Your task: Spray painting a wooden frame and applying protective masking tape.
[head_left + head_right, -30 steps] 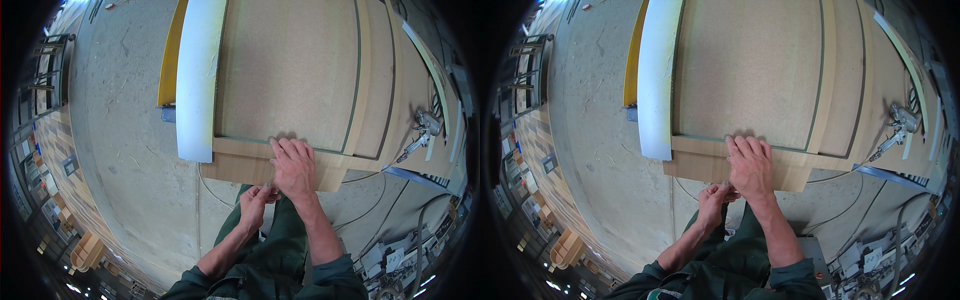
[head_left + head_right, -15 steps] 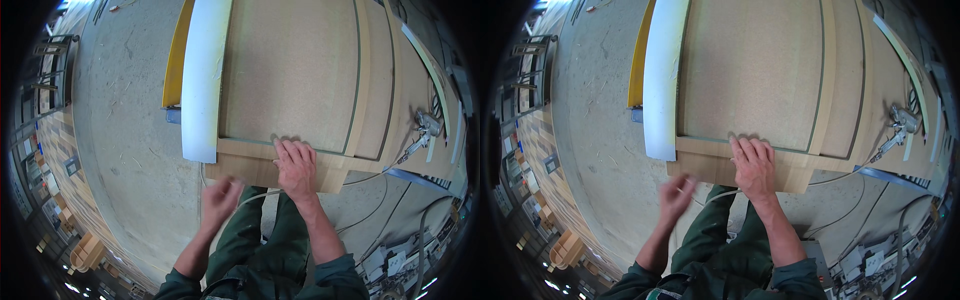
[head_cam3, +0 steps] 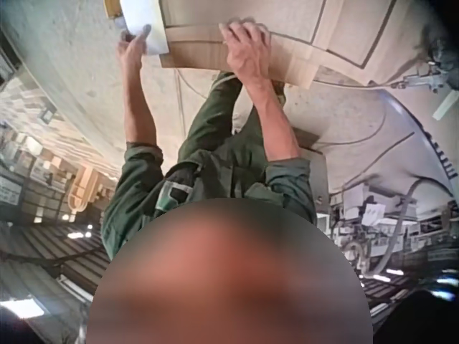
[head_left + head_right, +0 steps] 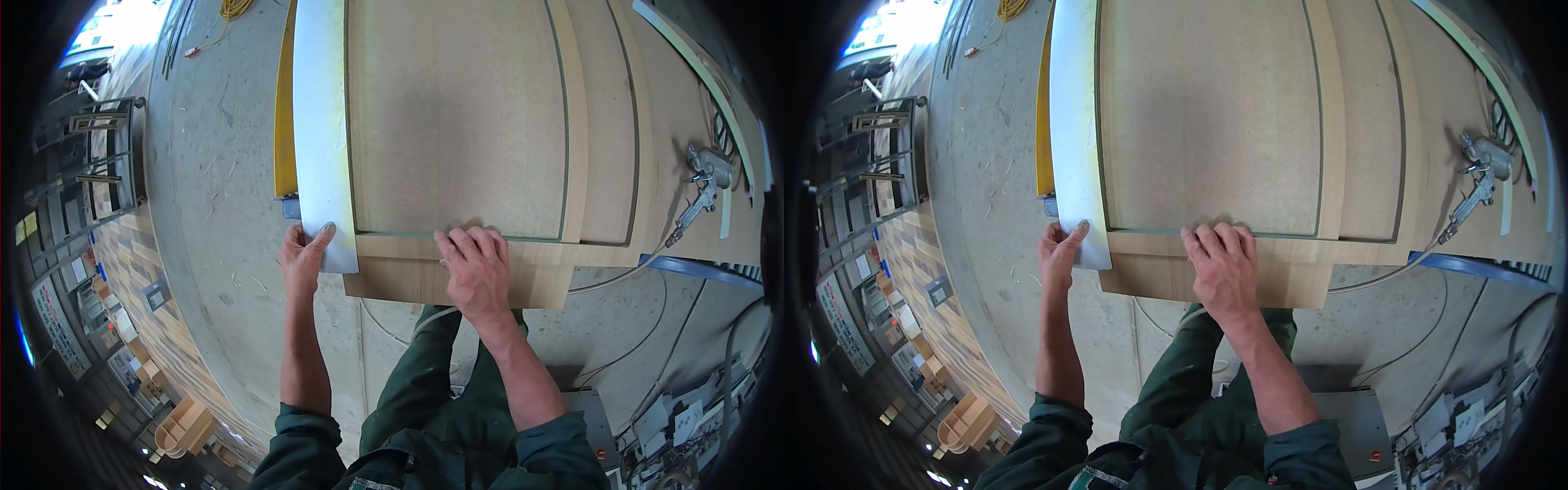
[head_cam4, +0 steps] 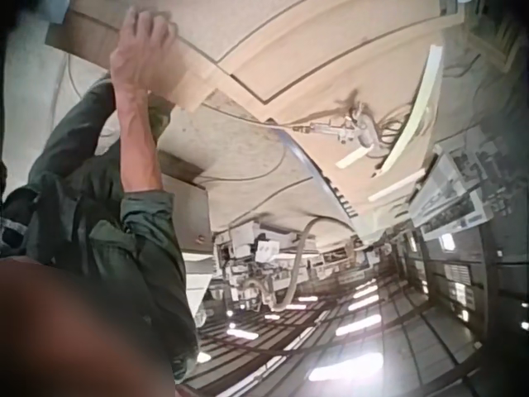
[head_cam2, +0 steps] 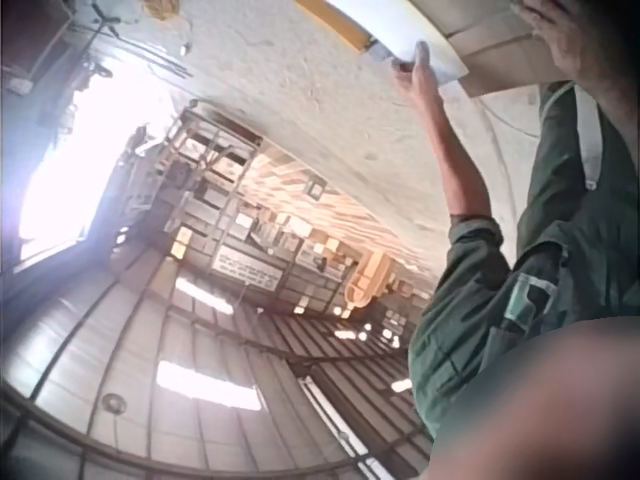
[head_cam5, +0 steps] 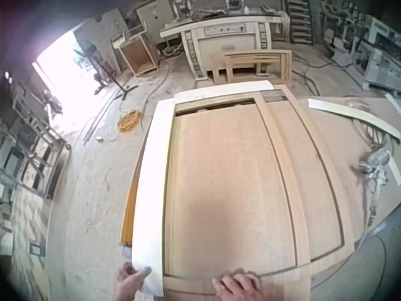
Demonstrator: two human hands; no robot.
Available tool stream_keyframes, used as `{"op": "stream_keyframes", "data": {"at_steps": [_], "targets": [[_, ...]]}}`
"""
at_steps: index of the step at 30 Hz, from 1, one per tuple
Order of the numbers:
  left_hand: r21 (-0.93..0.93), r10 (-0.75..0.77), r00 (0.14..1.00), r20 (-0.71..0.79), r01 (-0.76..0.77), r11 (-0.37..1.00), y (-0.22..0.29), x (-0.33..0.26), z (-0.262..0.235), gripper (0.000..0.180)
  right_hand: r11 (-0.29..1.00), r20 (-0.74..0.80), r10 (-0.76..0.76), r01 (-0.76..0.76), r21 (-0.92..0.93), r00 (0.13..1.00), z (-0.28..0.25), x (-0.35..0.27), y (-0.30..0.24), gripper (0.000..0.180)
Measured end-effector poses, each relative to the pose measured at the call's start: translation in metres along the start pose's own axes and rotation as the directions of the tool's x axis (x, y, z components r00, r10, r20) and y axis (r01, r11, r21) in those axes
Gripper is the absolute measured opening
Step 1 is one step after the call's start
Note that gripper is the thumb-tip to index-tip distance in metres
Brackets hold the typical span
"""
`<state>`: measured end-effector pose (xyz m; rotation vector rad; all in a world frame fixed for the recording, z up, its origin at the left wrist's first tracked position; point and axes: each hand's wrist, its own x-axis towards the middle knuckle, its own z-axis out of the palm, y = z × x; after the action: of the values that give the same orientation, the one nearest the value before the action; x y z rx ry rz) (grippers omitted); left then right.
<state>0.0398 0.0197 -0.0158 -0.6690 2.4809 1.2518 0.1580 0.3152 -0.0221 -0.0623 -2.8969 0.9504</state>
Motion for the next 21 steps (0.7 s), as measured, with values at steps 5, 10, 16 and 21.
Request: {"op": "stream_keyframes", "data": {"at_steps": [5,10,16,21], "targets": [[0.119,-0.025,1.0,0.019,0.022,0.993,0.007,0.005,-0.003,0.048,1.0,0.023,0.011,-0.012,0.024,1.0,0.0,-0.002,0.002,0.048],[0.194,0.003,0.994,0.112,-0.024,0.981,-0.045,0.039,-0.006,0.024,0.991,-0.05,0.083,-0.077,0.111,0.995,-0.048,-0.018,0.025,0.064],[0.412,0.015,0.998,-0.054,0.009,0.911,-0.031,0.036,-0.014,0.023,0.704,-0.653,0.618,-0.678,0.212,0.438,-0.169,-0.107,0.162,0.046],[0.274,-0.124,0.991,0.04,0.108,0.956,-0.057,0.054,-0.039,0.024,0.295,-0.017,0.884,-0.53,0.795,0.467,-0.247,-0.106,0.345,0.02]]}}
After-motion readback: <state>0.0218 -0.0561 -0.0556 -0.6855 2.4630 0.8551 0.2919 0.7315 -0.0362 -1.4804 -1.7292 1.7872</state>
